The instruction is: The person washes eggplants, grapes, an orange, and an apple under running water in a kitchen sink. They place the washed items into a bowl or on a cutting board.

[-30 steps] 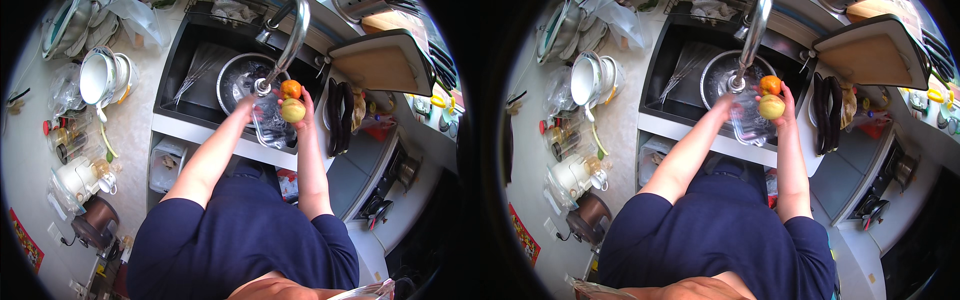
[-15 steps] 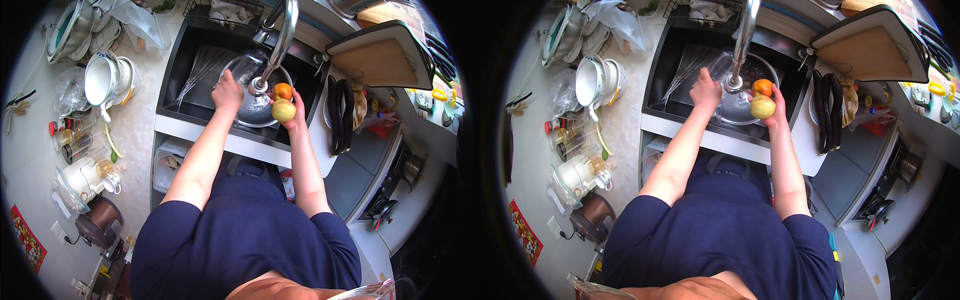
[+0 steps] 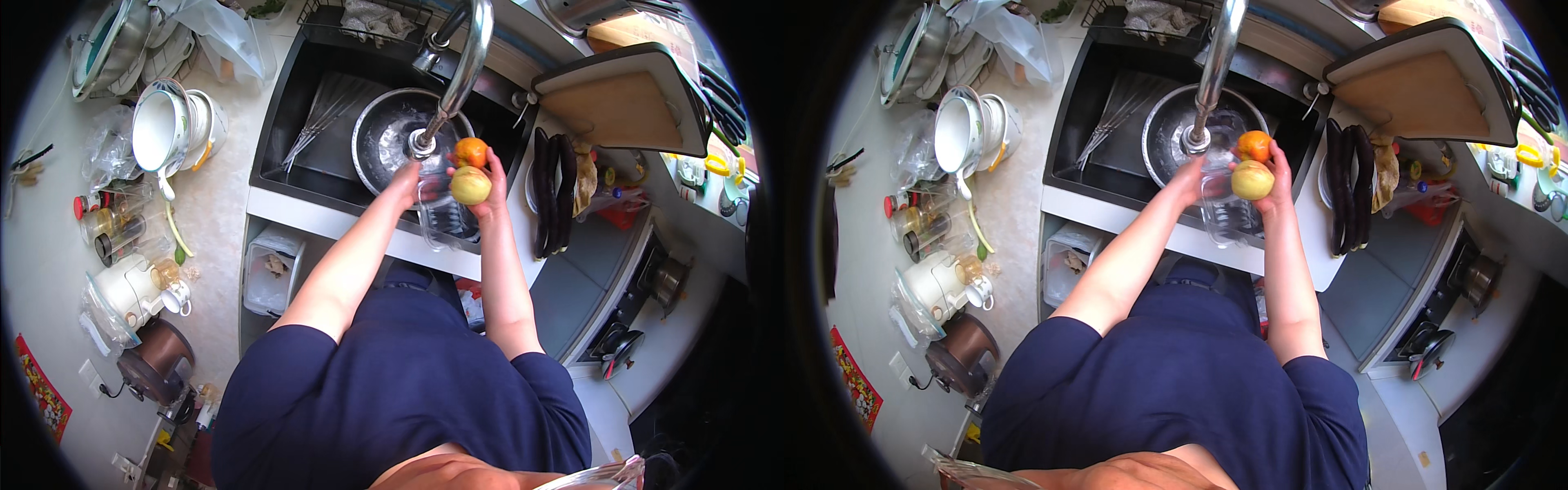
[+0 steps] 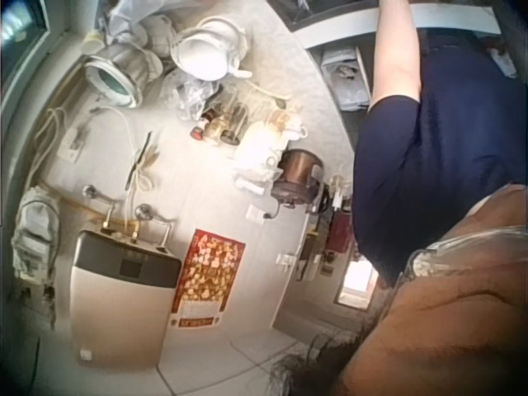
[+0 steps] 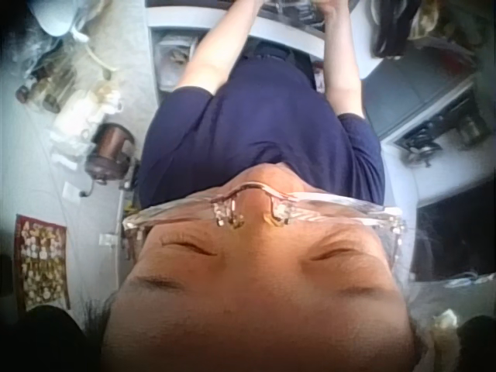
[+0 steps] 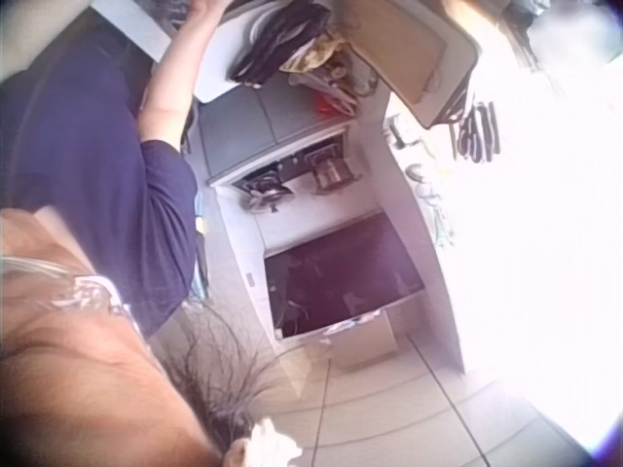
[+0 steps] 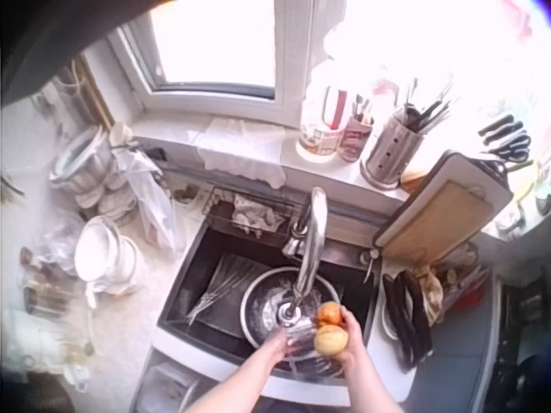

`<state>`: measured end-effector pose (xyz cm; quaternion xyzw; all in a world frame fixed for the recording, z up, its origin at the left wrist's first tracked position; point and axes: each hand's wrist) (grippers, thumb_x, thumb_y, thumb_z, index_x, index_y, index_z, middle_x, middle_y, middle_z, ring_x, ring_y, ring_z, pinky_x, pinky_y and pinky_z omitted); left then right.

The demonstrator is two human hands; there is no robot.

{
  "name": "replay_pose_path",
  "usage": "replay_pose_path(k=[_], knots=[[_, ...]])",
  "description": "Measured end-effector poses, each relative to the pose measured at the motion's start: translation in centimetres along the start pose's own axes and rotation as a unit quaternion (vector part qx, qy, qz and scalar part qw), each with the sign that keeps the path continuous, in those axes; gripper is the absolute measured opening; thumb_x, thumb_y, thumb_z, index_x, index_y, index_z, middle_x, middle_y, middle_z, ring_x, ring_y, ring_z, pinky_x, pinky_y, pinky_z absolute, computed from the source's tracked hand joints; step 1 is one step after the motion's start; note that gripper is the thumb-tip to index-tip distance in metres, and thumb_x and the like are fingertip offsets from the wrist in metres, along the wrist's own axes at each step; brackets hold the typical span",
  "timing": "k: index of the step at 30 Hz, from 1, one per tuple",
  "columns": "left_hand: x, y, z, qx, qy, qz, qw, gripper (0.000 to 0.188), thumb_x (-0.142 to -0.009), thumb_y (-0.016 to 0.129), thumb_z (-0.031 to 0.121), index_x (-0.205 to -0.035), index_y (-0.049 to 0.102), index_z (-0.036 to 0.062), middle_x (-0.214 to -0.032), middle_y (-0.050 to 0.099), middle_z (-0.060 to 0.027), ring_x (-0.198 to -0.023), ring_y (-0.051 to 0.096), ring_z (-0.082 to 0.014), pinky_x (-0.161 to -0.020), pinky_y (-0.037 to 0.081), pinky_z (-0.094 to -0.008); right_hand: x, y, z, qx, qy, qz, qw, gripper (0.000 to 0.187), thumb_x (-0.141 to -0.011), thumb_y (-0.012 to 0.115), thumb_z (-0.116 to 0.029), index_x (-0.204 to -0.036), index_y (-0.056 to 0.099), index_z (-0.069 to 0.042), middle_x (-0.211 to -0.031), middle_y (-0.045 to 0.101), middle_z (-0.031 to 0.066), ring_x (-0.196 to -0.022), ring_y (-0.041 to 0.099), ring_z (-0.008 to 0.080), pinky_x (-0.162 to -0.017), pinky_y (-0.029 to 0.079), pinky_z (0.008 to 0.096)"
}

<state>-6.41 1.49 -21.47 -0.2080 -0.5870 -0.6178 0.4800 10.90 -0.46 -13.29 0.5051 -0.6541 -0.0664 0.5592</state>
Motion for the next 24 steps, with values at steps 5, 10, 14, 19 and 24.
replay_pose_path(k=[5, 10, 14, 19, 24], knots=[[1.6, 1.5, 0.9, 0.022, -0.02, 0.109, 0.994, 0.054, -0.092, 0.044, 0.05, -0.121, 0.039, 0.004, -0.089, 0.057, -0.0143, -0.071, 0.064, -0.0273, -0.057, 0.056, -0.0472, 1.5, -0.6, -2.6, -0.003, -0.032, -0.024, 0.999, 0.063, -0.088, 0.051, -0.051, -0.129, 0.044, -0.004, -0.119, 0.056, 0.0224, -0.084, 0.065, 0.0304, -0.063, 0.057, 0.042], [4.2, -0.9, 5.3, -0.045, 0.119, 0.22, 0.967, 0.042, -0.086, 0.053, 0.032, -0.113, 0.039, 0.0021, -0.079, 0.055, -0.0105, -0.063, 0.06, -0.0212, -0.047, 0.051, -0.0395, 0.0, -0.4, -1.8, -0.025, 0.019, -0.021, 0.999, 0.059, -0.087, 0.054, -0.05, -0.12, 0.051, -0.001, -0.106, 0.062, 0.0225, -0.081, 0.066, 0.0348, -0.069, 0.056, 0.0425], [8.0, -2.2, 6.0, -0.137, 0.115, 0.217, 0.96, 0.043, -0.084, 0.054, 0.032, -0.108, 0.045, -0.0031, -0.077, 0.057, -0.0116, -0.064, 0.064, -0.0224, -0.047, 0.052, -0.0389, -1.8, -0.2, 1.0, 0.0, 0.1, 0.005, 0.995, 0.059, -0.086, 0.056, -0.049, -0.116, 0.052, 0.001, -0.099, 0.061, 0.0236, -0.082, 0.064, 0.037, -0.075, 0.055, 0.0432], [7.5, -5.2, 3.6, -0.086, -0.043, 0.188, 0.977, 0.046, -0.086, 0.053, 0.037, -0.106, 0.046, -0.0028, -0.084, 0.056, -0.0148, -0.076, 0.065, -0.0289, -0.059, 0.057, -0.0461, -1.2, 1.6, 2.7, 0.036, 0.159, 0.021, 0.986, 0.056, -0.088, 0.055, -0.048, -0.116, 0.052, 0.001, -0.098, 0.062, 0.024, -0.078, 0.065, 0.0363, -0.068, 0.056, 0.0402], [6.0, 0.5, 3.7, -0.247, 0.154, 0.3, 0.909, 0.046, -0.087, 0.055, 0.033, -0.113, 0.041, -0.0011, -0.092, 0.06, -0.0177, -0.082, 0.064, -0.0304, -0.069, 0.052, -0.0436, -2.0, 1.6, 1.0, 0.053, 0.136, 0.05, 0.988, 0.056, -0.088, 0.055, -0.049, -0.115, 0.053, 0.0, -0.097, 0.063, 0.0211, -0.078, 0.066, 0.0344, -0.069, 0.056, 0.04]])
Point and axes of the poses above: each hand's wrist, its own x-axis away from the middle knuckle, its own y-axis out of the palm, z = x × y
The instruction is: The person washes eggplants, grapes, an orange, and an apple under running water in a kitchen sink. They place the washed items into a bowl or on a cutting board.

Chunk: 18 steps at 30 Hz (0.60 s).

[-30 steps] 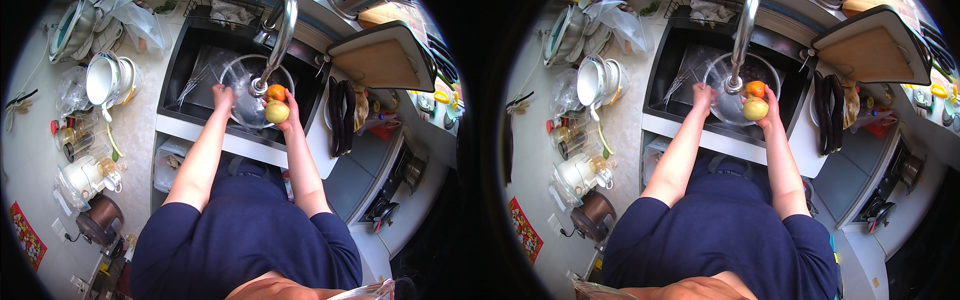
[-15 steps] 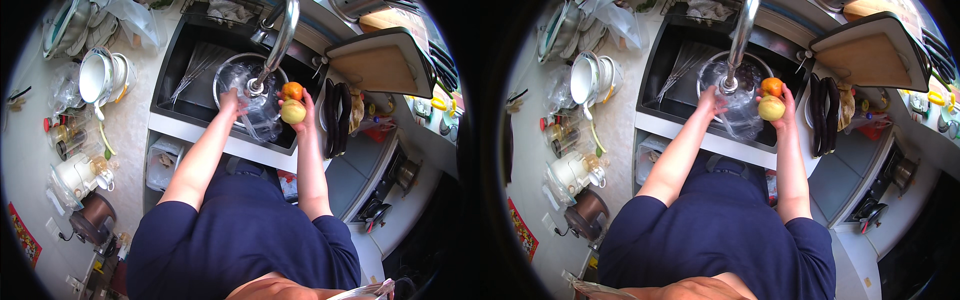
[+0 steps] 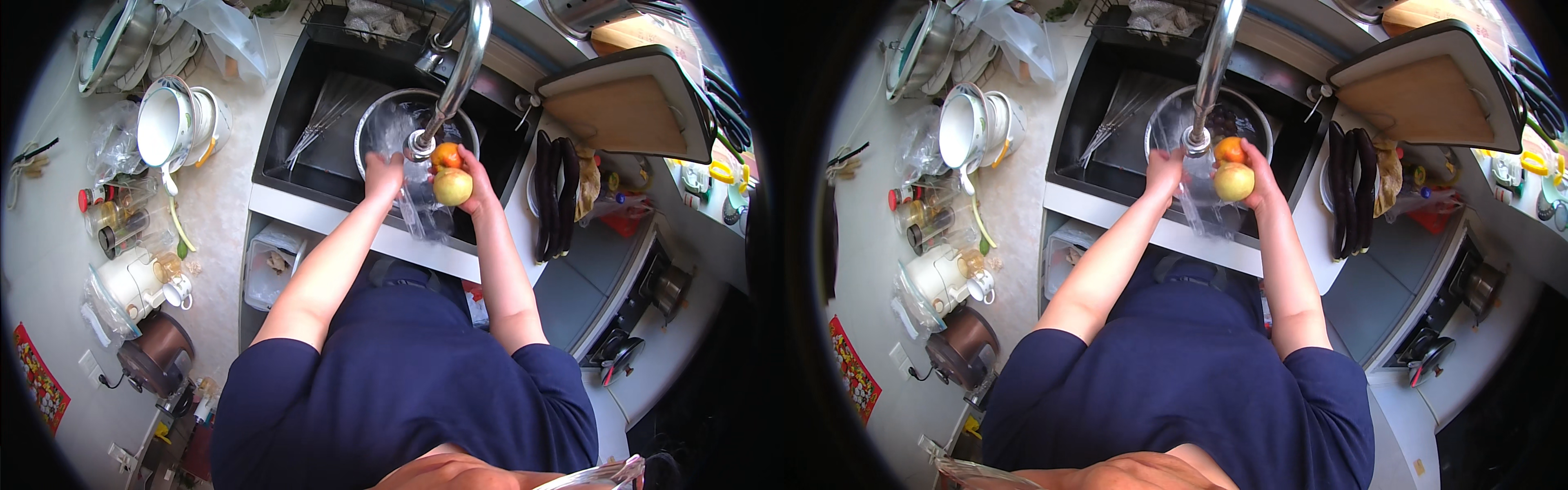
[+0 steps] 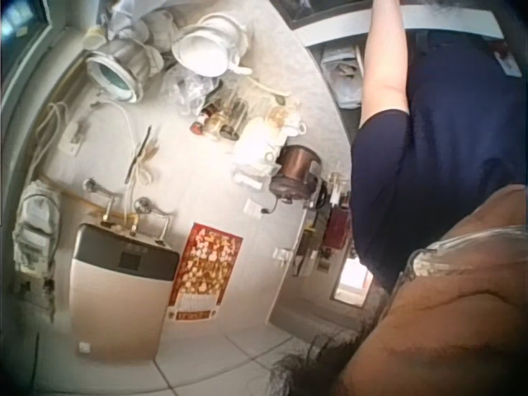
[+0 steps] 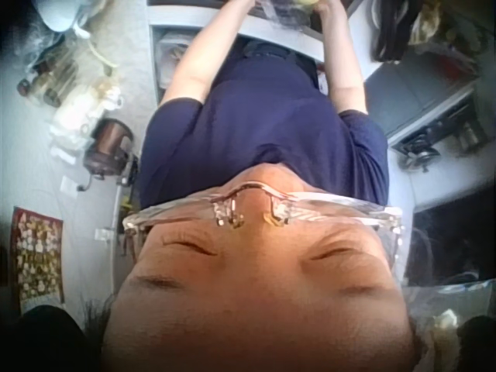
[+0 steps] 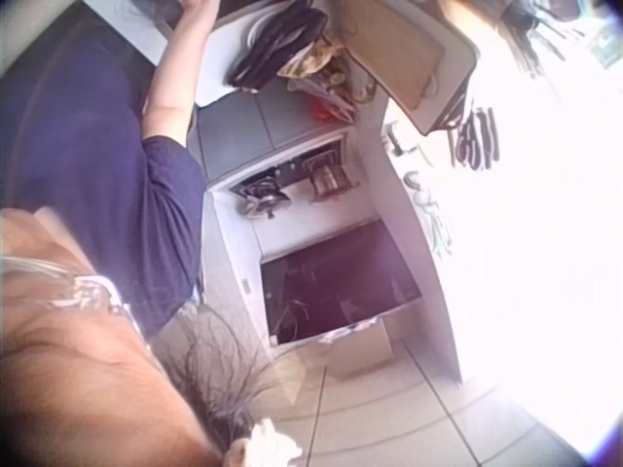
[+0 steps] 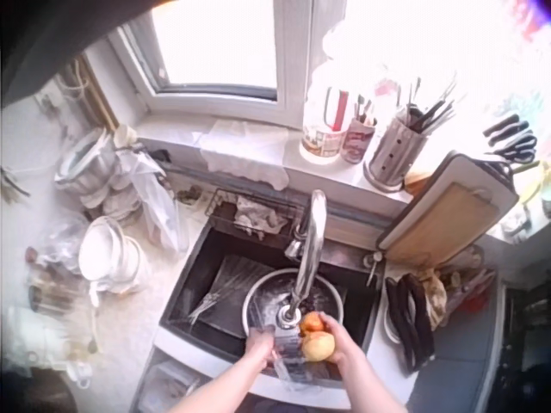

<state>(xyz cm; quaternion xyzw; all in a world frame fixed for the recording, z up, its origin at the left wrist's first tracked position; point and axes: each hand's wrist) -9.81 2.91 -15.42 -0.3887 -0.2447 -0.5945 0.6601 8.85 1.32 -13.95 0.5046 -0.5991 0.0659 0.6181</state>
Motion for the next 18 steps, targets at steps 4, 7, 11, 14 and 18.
replay_pose_path(k=[4, 7, 11, 14, 18], knots=[[1.8, -0.8, 4.0, -0.062, 0.222, 0.146, 0.962, 0.037, -0.092, 0.05, 0.026, -0.115, 0.038, -0.0007, -0.101, 0.059, -0.0214, -0.09, 0.062, -0.0331, -0.083, 0.047, -0.0381, -1.7, -0.3, -0.6, -0.05, -0.046, -0.016, 0.998, 0.055, -0.087, 0.055, -0.049, -0.116, 0.052, -0.001, -0.1, 0.062, 0.0175, -0.089, 0.063, 0.033, -0.08, 0.053, 0.043], [-1.8, -0.7, 2.7, 0.103, 0.385, 0.26, 0.879, 0.029, -0.097, 0.044, 0.021, -0.117, 0.036, 0.0023, -0.105, 0.057, -0.0204, -0.084, 0.061, -0.0226, -0.078, 0.049, -0.0321, -4.4, 2.4, 0.8, -0.117, -0.089, 0.006, 0.989, 0.046, -0.09, 0.05, -0.049, -0.113, 0.054, -0.01, -0.105, 0.062, 0.0113, -0.096, 0.061, 0.0284, -0.087, 0.048, 0.0454], [-1.6, -1.5, 2.7, 0.346, 0.299, 0.206, 0.865, 0.027, -0.099, 0.04, 0.021, -0.121, 0.034, 0.0058, -0.114, 0.053, -0.0201, -0.098, 0.056, -0.0253, -0.087, 0.047, -0.0379, -6.3, 5.8, 2.0, -0.191, -0.1, 0.032, 0.976, 0.049, -0.093, 0.046, -0.049, -0.115, 0.053, -0.006, -0.103, 0.061, 0.0149, -0.1, 0.059, 0.0333, -0.091, 0.047, 0.0491], [-1.7, -3.3, 1.1, 0.348, 0.262, 0.214, 0.874, 0.029, -0.099, 0.043, 0.026, -0.122, 0.033, 0.0101, -0.117, 0.054, -0.0148, -0.102, 0.053, -0.0231, -0.086, 0.044, -0.0349, -8.3, 5.5, 2.8, -0.164, -0.111, -0.03, 0.98, 0.051, -0.091, 0.048, -0.05, -0.115, 0.053, -0.005, -0.107, 0.059, 0.017, -0.102, 0.058, 0.0365, -0.092, 0.046, 0.0514], [0.2, -2.2, -0.3, 0.31, 0.297, 0.171, 0.887, 0.032, -0.098, 0.047, 0.022, -0.122, 0.032, 0.0077, -0.116, 0.055, -0.0157, -0.102, 0.054, -0.0223, -0.09, 0.042, -0.035, -9.5, 5.7, 4.5, -0.15, -0.085, -0.051, 0.984, 0.054, -0.089, 0.051, -0.052, -0.114, 0.053, -0.005, -0.106, 0.059, 0.0169, -0.101, 0.058, 0.038, -0.091, 0.046, 0.0522]])
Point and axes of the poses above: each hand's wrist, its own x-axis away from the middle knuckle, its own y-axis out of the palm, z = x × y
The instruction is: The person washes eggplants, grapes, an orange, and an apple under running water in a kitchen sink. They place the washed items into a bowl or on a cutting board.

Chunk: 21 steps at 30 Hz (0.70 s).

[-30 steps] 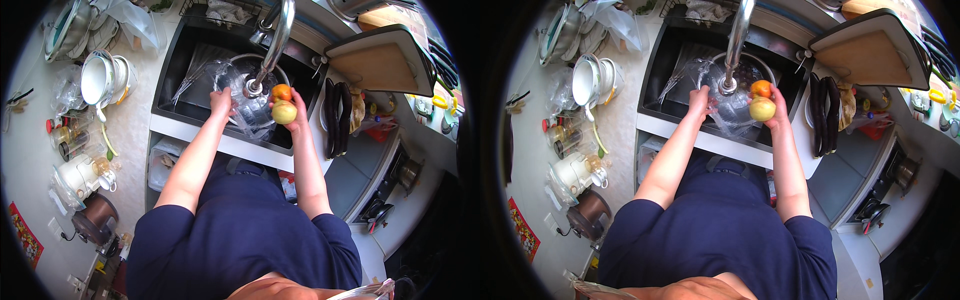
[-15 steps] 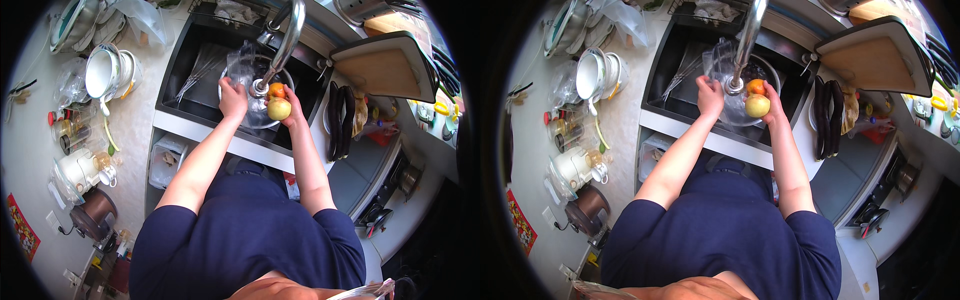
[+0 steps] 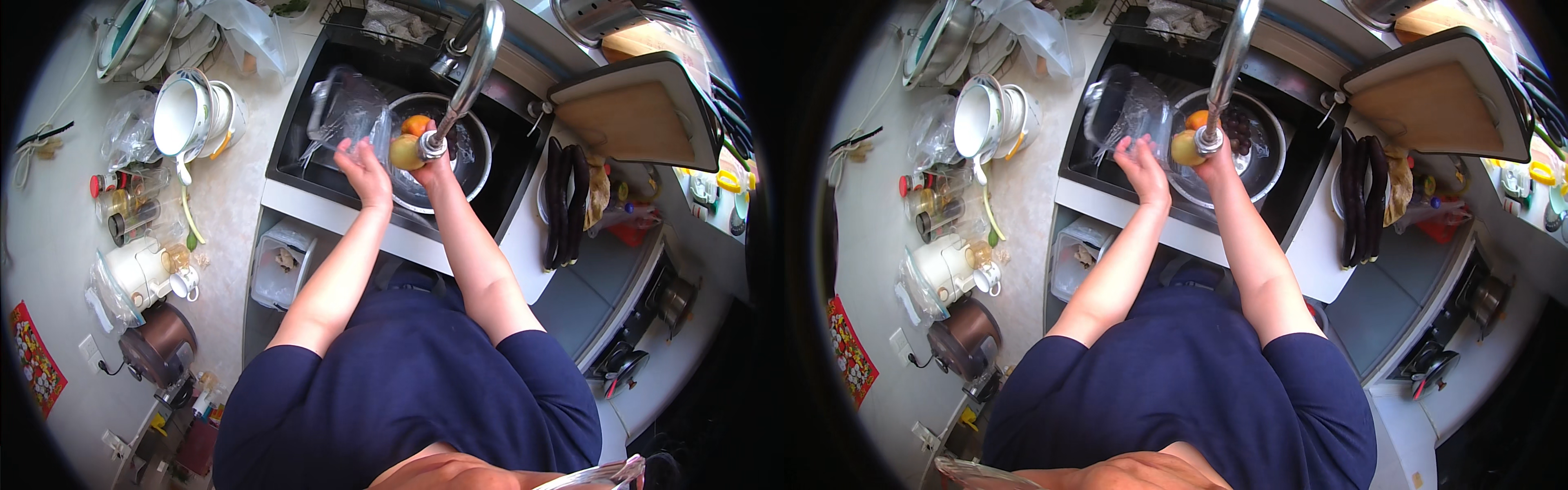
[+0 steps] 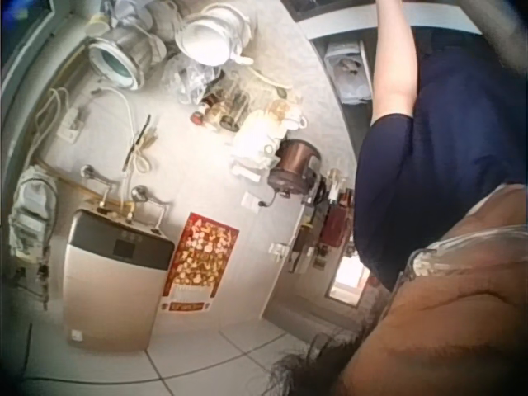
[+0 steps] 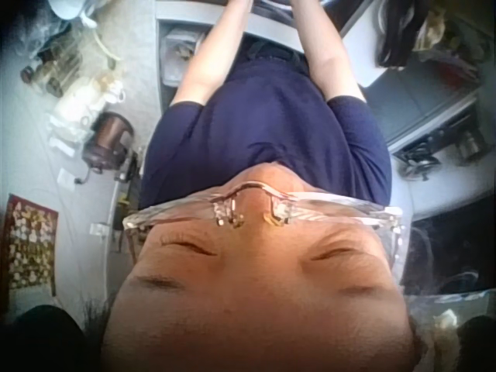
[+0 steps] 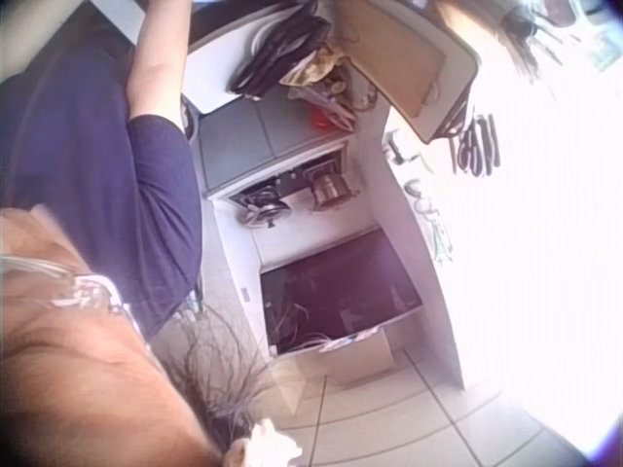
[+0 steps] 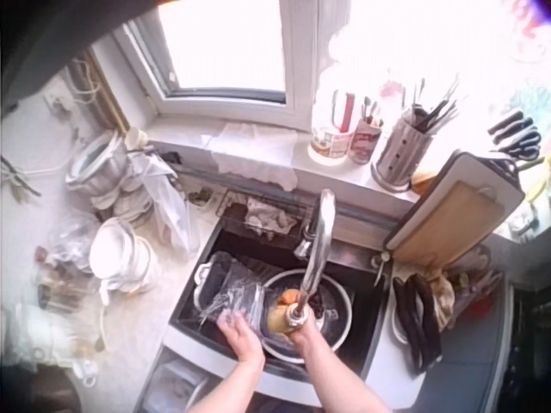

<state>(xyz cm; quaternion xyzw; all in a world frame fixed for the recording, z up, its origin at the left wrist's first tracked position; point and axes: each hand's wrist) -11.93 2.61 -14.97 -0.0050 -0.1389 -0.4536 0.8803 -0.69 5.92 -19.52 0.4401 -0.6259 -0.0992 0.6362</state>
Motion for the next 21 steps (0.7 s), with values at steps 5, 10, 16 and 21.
replay_pose_path(k=[5, 10, 16, 21], knots=[[-1.1, -0.7, 3.6, -0.183, 0.225, -0.005, 0.957, 0.026, -0.097, 0.045, 0.014, -0.119, 0.039, 0.0001, -0.114, 0.054, -0.0182, -0.102, 0.055, -0.0236, -0.093, 0.044, -0.0351, 0.7, -0.1, -0.2, 0.012, -0.029, 0.045, 0.998, 0.038, -0.094, 0.043, -0.041, -0.101, 0.059, -0.007, -0.091, 0.064, 0.0121, -0.089, 0.063, 0.0332, -0.081, 0.051, 0.0481], [-2.9, -0.4, 3.8, -0.304, 0.435, -0.064, 0.845, 0.029, -0.088, 0.047, 0.003, -0.117, 0.047, 0.0042, -0.112, 0.06, -0.0132, -0.101, 0.056, -0.0365, -0.098, 0.038, -0.0489, 0.6, -1.5, -0.9, 0.072, -0.029, 0.085, 0.993, 0.049, -0.099, 0.027, -0.046, -0.118, 0.053, -0.009, -0.112, 0.061, 0.0099, -0.107, 0.058, 0.0278, -0.092, 0.046, 0.0477], [-2.3, -0.4, 2.9, -0.219, 0.302, -0.007, 0.928, 0.027, -0.091, 0.043, 0.001, -0.118, 0.041, 0.0019, -0.115, 0.056, -0.0169, -0.101, 0.057, -0.0305, -0.088, 0.047, -0.0402, 0.2, -0.9, -0.3, 0.069, -0.011, 0.101, 0.992, 0.032, -0.082, 0.06, -0.041, -0.094, 0.062, -0.011, -0.092, 0.063, 0.0063, -0.089, 0.063, 0.0254, -0.082, 0.051, 0.0453], [-6.0, -5.7, 4.0, 0.113, 0.013, 0.162, 0.98, 0.025, -0.094, 0.036, 0.004, -0.119, 0.037, 0.0064, -0.114, 0.055, -0.0155, -0.099, 0.055, -0.0205, -0.078, 0.049, -0.0312, -1.8, -1.6, -1.4, 0.037, -0.009, 0.105, 0.994, 0.032, -0.081, 0.053, -0.039, -0.092, 0.063, -0.011, -0.092, 0.064, 0.0087, -0.088, 0.063, 0.029, -0.08, 0.052, 0.0487]])
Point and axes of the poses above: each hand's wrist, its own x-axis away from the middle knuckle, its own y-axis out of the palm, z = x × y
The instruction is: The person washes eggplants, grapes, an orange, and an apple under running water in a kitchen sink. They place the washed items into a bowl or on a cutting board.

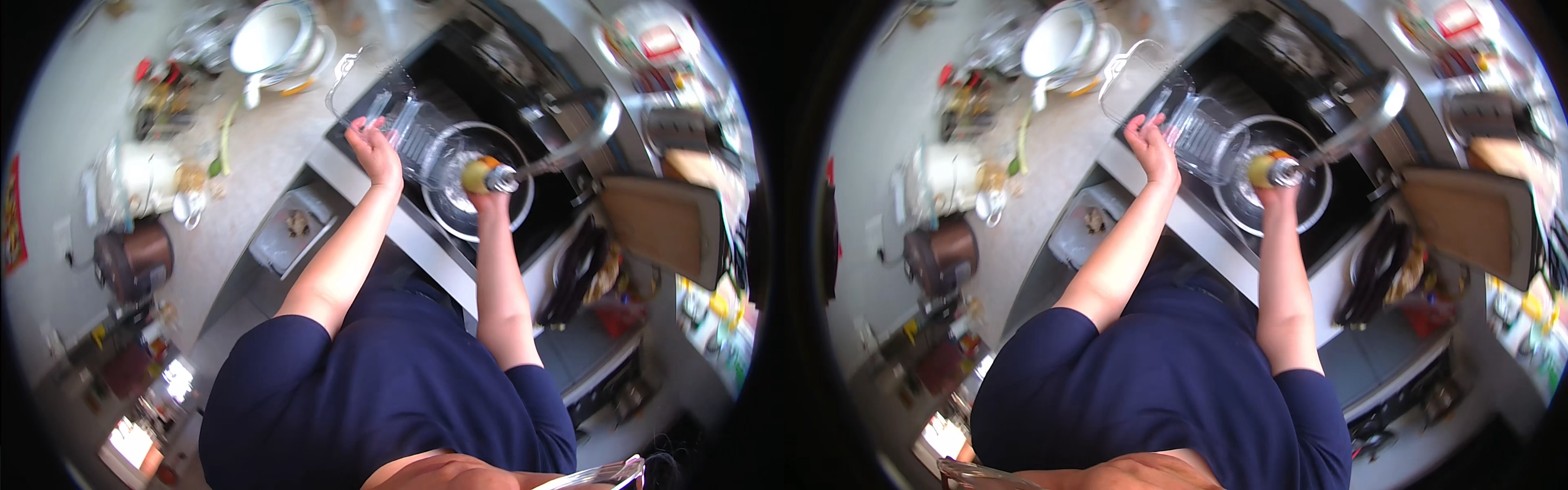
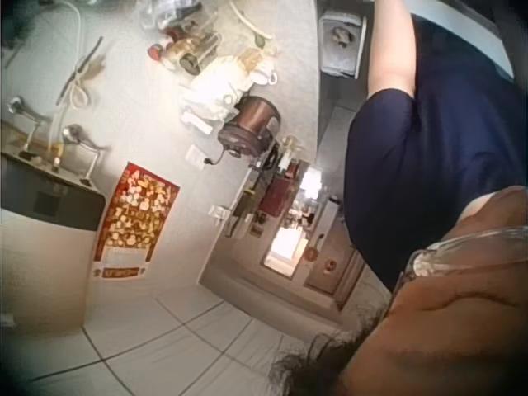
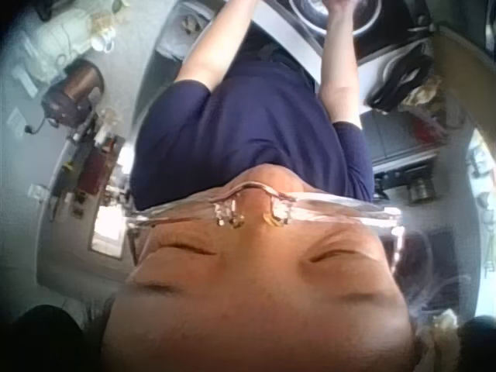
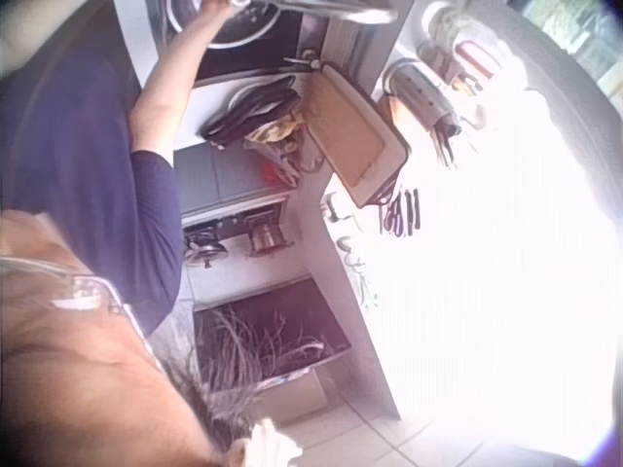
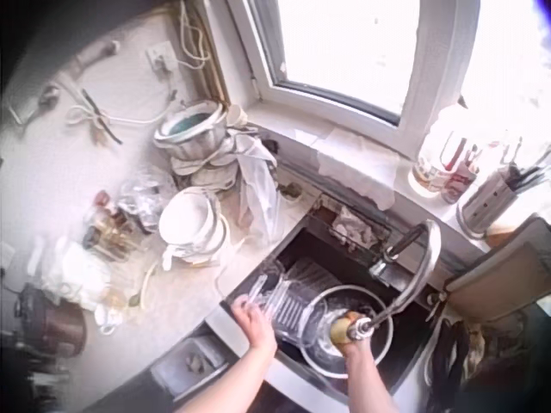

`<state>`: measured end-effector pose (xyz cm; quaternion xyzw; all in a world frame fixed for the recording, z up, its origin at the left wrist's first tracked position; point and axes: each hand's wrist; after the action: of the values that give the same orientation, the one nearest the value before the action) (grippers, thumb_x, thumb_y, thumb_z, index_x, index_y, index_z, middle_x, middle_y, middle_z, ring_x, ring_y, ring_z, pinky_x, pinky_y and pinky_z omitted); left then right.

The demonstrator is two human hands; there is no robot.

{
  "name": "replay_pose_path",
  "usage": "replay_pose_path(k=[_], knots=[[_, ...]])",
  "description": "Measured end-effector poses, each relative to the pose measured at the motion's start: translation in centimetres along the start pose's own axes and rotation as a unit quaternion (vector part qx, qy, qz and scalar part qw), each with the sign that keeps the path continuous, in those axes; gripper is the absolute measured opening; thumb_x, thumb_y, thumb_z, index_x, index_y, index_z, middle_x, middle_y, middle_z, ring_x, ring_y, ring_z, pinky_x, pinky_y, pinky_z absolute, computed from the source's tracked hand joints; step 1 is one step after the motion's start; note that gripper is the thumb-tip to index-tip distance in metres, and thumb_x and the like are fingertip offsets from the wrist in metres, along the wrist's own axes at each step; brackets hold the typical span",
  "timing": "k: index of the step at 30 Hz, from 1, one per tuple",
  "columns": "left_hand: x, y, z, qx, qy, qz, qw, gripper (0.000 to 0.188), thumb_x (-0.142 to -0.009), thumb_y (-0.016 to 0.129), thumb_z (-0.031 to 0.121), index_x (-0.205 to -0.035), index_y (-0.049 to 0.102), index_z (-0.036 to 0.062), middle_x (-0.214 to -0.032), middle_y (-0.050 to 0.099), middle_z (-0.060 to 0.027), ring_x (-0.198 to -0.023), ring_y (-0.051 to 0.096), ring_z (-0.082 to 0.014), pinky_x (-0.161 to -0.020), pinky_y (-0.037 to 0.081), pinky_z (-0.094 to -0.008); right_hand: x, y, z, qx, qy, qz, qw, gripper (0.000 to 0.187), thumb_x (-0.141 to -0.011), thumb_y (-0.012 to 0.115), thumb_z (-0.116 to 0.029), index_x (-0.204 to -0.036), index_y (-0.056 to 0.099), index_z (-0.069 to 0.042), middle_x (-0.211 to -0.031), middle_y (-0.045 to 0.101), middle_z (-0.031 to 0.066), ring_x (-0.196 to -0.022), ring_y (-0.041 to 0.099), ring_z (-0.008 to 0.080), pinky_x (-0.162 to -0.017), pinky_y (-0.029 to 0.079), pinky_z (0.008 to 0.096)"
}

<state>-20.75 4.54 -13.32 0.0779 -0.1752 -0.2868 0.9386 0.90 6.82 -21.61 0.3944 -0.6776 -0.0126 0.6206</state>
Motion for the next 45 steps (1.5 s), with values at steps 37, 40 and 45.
replay_pose_path(k=[37, 40, 45], knots=[[8.2, 6.3, -13.3, -0.168, -0.323, -0.433, 0.825, 0.035, -0.091, 0.056, 0.037, -0.104, 0.056, 0.0041, -0.097, 0.063, -0.0099, -0.092, 0.062, -0.0238, -0.073, 0.05, -0.0334, 1.7, -1.2, -0.3, 0.354, -0.433, 0.15, 0.815, 0.063, -0.087, 0.066, -0.03, -0.129, 0.031, 0.001, -0.118, 0.051, 0.0176, -0.104, 0.054, 0.0237, -0.091, 0.042, 0.0329], [9.5, 6.3, -12.9, -0.294, 0.007, -0.522, 0.801, 0.033, -0.089, 0.06, 0.031, -0.11, 0.052, 0.006, -0.104, 0.059, -0.0157, -0.101, 0.056, -0.0377, -0.085, 0.045, -0.0408, -2.2, -4.3, -2.9, 0.273, -0.306, 0.138, 0.902, 0.06, -0.087, 0.063, -0.036, -0.124, 0.04, 0.005, -0.115, 0.055, 0.0198, -0.102, 0.058, 0.0257, -0.087, 0.046, 0.0344], [10.1, 4.9, -10.3, -0.337, 0.07, -0.479, 0.808, 0.052, -0.083, 0.066, 0.022, -0.128, 0.045, 0.0072, -0.127, 0.039, -0.0204, -0.117, 0.043, -0.037, -0.102, 0.034, -0.0403, -3.1, -2.3, -1.6, 0.26, -0.261, 0.22, 0.903, 0.067, -0.084, 0.065, -0.042, -0.124, 0.038, 0.005, -0.115, 0.054, 0.0224, -0.101, 0.059, 0.0296, -0.086, 0.046, 0.0374]])
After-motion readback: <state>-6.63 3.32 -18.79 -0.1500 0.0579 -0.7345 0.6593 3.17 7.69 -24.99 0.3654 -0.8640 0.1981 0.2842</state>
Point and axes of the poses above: each hand's wrist, its own x-axis away from the middle knuckle, its own y-axis out of the palm, z = x × y
